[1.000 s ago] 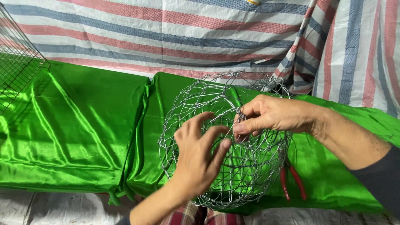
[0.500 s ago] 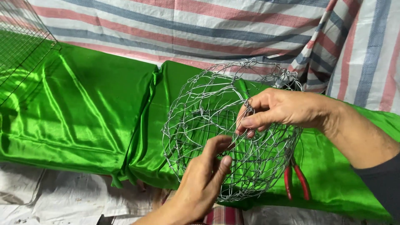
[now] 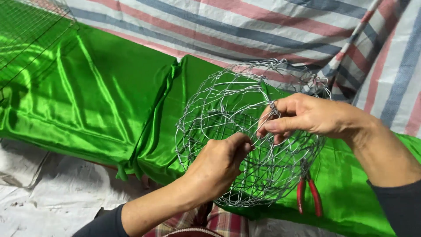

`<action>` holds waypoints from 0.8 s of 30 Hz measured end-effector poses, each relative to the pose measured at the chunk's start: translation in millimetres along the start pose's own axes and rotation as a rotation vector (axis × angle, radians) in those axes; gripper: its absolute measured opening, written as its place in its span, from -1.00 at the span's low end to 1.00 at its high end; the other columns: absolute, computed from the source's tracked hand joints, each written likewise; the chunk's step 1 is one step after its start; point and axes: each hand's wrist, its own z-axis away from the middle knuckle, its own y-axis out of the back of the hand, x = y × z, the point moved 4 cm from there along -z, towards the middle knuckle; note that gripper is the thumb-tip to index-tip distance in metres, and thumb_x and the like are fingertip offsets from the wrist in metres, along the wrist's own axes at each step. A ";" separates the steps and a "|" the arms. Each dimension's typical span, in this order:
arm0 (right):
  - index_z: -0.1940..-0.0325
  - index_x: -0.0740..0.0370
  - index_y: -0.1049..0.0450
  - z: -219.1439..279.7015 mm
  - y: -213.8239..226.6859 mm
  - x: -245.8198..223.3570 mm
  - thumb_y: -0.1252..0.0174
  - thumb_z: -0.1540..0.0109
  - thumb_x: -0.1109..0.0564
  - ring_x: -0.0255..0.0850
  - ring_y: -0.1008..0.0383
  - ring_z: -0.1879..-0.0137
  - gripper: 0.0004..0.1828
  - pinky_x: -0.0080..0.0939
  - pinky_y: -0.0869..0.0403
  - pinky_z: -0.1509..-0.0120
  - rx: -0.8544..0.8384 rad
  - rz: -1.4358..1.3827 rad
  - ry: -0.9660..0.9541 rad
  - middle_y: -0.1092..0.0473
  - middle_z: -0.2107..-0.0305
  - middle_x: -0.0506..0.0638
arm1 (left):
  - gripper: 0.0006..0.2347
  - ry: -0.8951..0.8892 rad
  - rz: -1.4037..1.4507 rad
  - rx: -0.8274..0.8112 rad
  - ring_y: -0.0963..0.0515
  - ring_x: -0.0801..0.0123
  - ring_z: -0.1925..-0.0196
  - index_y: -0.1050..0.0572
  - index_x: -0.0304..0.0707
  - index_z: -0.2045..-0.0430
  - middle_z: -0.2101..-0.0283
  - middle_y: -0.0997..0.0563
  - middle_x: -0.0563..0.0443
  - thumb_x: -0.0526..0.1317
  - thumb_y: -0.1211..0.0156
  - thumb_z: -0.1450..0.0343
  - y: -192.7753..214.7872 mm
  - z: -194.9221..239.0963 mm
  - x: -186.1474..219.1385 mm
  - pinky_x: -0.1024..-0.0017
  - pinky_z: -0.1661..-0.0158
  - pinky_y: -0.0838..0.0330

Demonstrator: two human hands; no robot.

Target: Shaping and trimming a wire mesh basket using pliers

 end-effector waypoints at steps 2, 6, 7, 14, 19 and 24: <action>0.10 0.54 -0.70 4.3 0.5 0.9 -0.25 -0.14 0.26 0.06 -0.64 0.33 -0.67 -0.04 -0.64 0.20 0.078 -0.028 -0.069 -0.72 0.26 0.35 | -0.86 0.007 -0.077 0.041 -0.39 0.40 0.75 -0.54 -0.24 0.30 0.65 -0.58 0.01 -0.24 -0.02 -0.54 -2.3 -0.2 0.7 0.31 0.68 -0.33; 0.09 0.45 -0.71 6.3 -0.5 3.2 -0.27 -0.15 0.23 -0.02 -0.62 0.34 -0.69 -0.12 -0.55 0.28 0.086 0.030 -0.059 -0.74 0.25 0.26 | -0.90 -0.008 -0.183 0.076 -0.44 0.27 0.76 -0.53 -0.16 0.30 0.66 -0.59 -0.02 -0.22 -0.05 -0.52 -0.2 3.6 2.1 0.20 0.64 -0.38; 0.10 0.45 -0.72 6.1 -0.4 3.8 -0.27 -0.15 0.23 -0.07 -0.61 0.35 -0.70 -0.15 -0.57 0.26 0.073 0.044 -0.024 -0.73 0.28 0.23 | -0.89 -0.005 -0.210 0.060 -0.46 0.26 0.76 -0.52 -0.16 0.28 0.66 -0.60 -0.03 -0.22 -0.03 -0.52 -0.1 4.2 3.4 0.19 0.65 -0.39; 0.12 0.46 -0.68 6.9 0.1 10.3 -0.26 -0.16 0.24 -0.11 -0.62 0.29 -0.73 -0.14 -0.66 0.17 0.071 0.026 0.028 -0.70 0.29 0.23 | -0.88 -0.026 -0.447 0.024 -0.63 0.32 0.70 -0.52 -0.13 0.24 0.50 -0.71 -0.03 -0.20 -0.02 -0.53 -4.2 -4.0 -2.6 0.31 0.67 -0.56; 0.16 0.46 -0.70 9.6 -2.8 5.4 -0.29 -0.16 0.22 -0.14 -0.56 0.40 -0.74 -0.21 -0.55 0.30 0.083 0.049 0.038 -0.69 0.36 0.20 | -0.84 -0.100 -0.632 0.042 -0.43 0.40 0.84 -0.43 -0.23 0.40 0.69 -0.55 0.00 -0.21 -0.01 -0.56 -8.2 -7.5 -2.3 0.37 0.84 -0.33; 0.17 0.45 -0.72 9.0 -2.0 5.4 -0.29 -0.16 0.18 -0.15 -0.60 0.40 -0.73 -0.23 -0.56 0.29 0.102 0.108 0.036 -0.67 0.39 0.17 | -0.75 -0.030 -0.626 -0.004 -0.51 0.26 0.76 -0.45 -0.20 0.46 0.66 -0.57 -0.01 -0.12 0.04 -0.57 -0.6 -7.7 5.5 0.27 0.69 -0.45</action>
